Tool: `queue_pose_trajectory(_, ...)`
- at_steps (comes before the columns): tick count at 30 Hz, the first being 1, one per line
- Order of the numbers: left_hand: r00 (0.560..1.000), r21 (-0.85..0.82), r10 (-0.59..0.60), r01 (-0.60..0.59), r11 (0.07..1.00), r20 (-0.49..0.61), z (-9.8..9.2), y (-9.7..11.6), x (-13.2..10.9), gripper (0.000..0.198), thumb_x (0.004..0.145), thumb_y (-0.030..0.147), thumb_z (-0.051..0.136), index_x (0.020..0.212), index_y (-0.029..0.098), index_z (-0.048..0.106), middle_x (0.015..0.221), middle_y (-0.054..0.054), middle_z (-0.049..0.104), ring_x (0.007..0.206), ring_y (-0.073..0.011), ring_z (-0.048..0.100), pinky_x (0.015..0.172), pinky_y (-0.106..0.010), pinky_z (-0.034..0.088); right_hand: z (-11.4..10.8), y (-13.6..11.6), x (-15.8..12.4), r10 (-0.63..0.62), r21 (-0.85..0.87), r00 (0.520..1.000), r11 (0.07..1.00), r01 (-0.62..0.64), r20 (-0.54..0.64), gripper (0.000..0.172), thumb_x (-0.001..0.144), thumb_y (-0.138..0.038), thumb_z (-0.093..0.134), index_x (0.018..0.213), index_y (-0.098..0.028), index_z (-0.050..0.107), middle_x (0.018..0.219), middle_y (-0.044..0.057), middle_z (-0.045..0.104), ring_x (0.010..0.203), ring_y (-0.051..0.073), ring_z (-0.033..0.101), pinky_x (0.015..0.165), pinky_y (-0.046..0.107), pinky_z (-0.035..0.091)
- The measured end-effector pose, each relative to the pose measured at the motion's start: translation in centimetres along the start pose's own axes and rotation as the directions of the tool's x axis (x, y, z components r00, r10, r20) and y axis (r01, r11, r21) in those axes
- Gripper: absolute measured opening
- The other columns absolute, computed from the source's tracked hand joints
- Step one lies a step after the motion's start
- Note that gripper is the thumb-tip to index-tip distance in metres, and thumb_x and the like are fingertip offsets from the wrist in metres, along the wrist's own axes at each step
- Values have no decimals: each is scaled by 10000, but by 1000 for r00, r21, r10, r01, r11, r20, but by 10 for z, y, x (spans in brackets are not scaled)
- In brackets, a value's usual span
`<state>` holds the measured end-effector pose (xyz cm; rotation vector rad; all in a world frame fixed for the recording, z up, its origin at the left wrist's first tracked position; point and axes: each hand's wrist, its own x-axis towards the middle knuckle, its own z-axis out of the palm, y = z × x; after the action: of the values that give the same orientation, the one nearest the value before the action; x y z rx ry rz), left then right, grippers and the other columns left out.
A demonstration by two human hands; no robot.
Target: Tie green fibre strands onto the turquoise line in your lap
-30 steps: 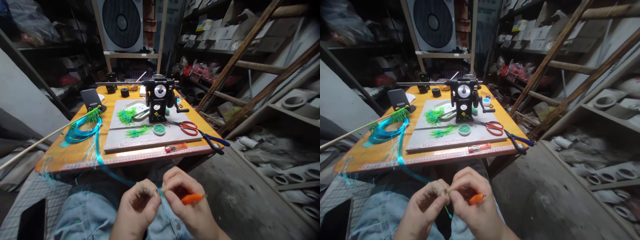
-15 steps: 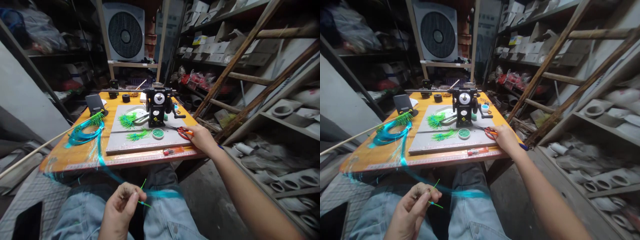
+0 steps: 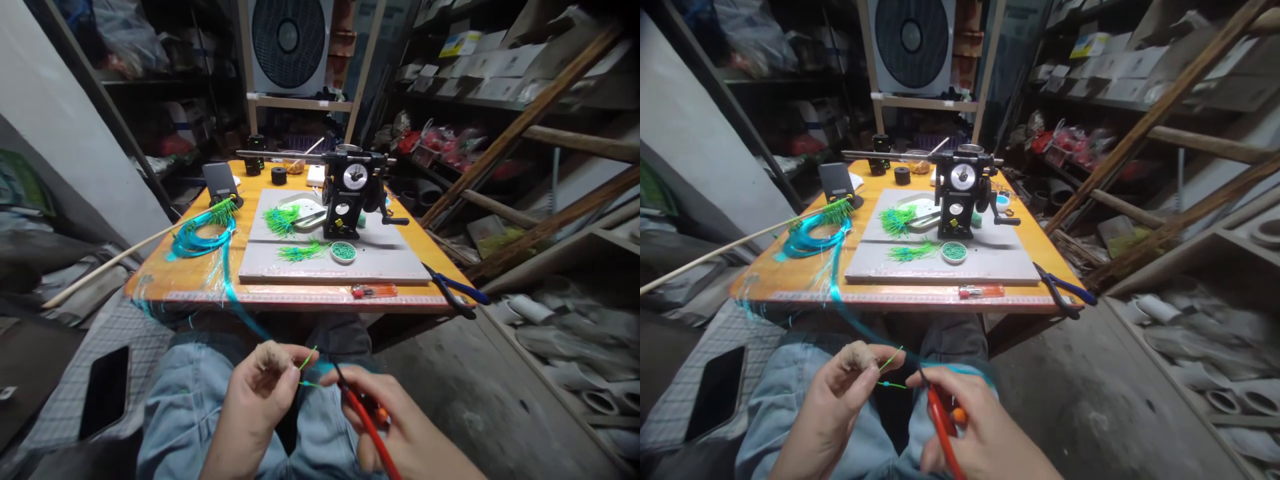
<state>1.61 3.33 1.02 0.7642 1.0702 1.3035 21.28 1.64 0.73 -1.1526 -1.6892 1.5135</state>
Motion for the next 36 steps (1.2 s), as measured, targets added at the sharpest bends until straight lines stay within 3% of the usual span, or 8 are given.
queue_pose_trajectory(6, 999, 17, -10, 10, 1000, 32, -3, 4, -3, 256, 673, 350, 852, 586, 185, 676, 773, -57, 772, 785, -197, 691, 742, -255, 524, 15, -10, 14, -146, -57, 988, 988, 143, -51, 566, 824, -722, 561, 902, -195, 753, 510, -19, 502, 494, 136, 411, 527, 255, 342)
queue_pose_trajectory(15, 998, -22, -43, 44, 999, 45, -4, 3, -2, 285, 643, 367, 878, 590, 180, 671, 735, -48, 765, 721, -183, 680, 687, -248, 526, 17, -9, 15, -176, -64, 983, 983, 172, -59, 505, 803, -667, 643, 852, -175, 744, 541, -42, 429, 498, 110, 342, 485, 237, 280)
queue_pose_trajectory(22, 998, 31, -21, 19, 999, 53, -6, 2, -1, 262, 664, 376, 864, 602, 185, 694, 738, -39, 756, 718, -171, 672, 693, -236, 523, 15, -8, 15, -176, -66, 983, 983, 173, -45, 601, 823, -738, 544, 873, -168, 729, 576, -42, 393, 526, 110, 346, 503, 240, 284)
queue_pose_trajectory(28, 998, 44, -27, 25, 999, 54, -6, 0, 1, 273, 661, 379, 859, 601, 186, 677, 732, -48, 757, 737, -191, 684, 708, -259, 526, 18, -11, 14, -179, -99, 980, 980, 171, -82, 583, 826, -717, 569, 800, -158, 730, 557, -31, 456, 493, 102, 376, 483, 234, 320)
queue_pose_trajectory(31, 998, 45, -44, 42, 998, 42, -6, 0, 2, 281, 665, 379, 854, 600, 185, 662, 746, -55, 764, 769, -209, 707, 727, -271, 526, 0, -11, 12, -178, -200, 975, 968, 150, -130, 514, 848, -658, 597, 886, -166, 740, 588, -5, 579, 495, 119, 474, 482, 225, 385)
queue_pose_trajectory(33, 999, 69, -40, 38, 997, 31, -7, 1, 3, 280, 666, 378, 849, 603, 184, 657, 745, -62, 767, 770, -214, 711, 735, -279, 524, -27, -12, 16, -191, -362, 952, 927, 96, -238, 447, 858, -597, 621, 982, -178, 717, 627, 9, 638, 526, 147, 550, 501, 231, 437)
queue_pose_trajectory(35, 999, 88, -34, 31, 996, 28, -7, 2, 4, 278, 671, 377, 843, 607, 183, 655, 719, -61, 762, 747, -213, 705, 740, -287, 521, -66, -14, 27, -216, -593, 903, 803, -51, -370, 404, 868, -507, 634, 1097, -174, 648, 642, 12, 661, 547, 172, 601, 522, 244, 467)
queue_pose_trajectory(36, 999, 94, -31, 28, 995, 28, -7, 3, 4, 275, 674, 380, 840, 615, 183, 658, 705, -58, 760, 735, -211, 701, 742, -289, 518, -87, -15, 34, -245, -724, 877, 673, -152, -413, 364, 882, -448, 617, 1118, -171, 633, 712, 40, 699, 604, 190, 643, 558, 256, 485)
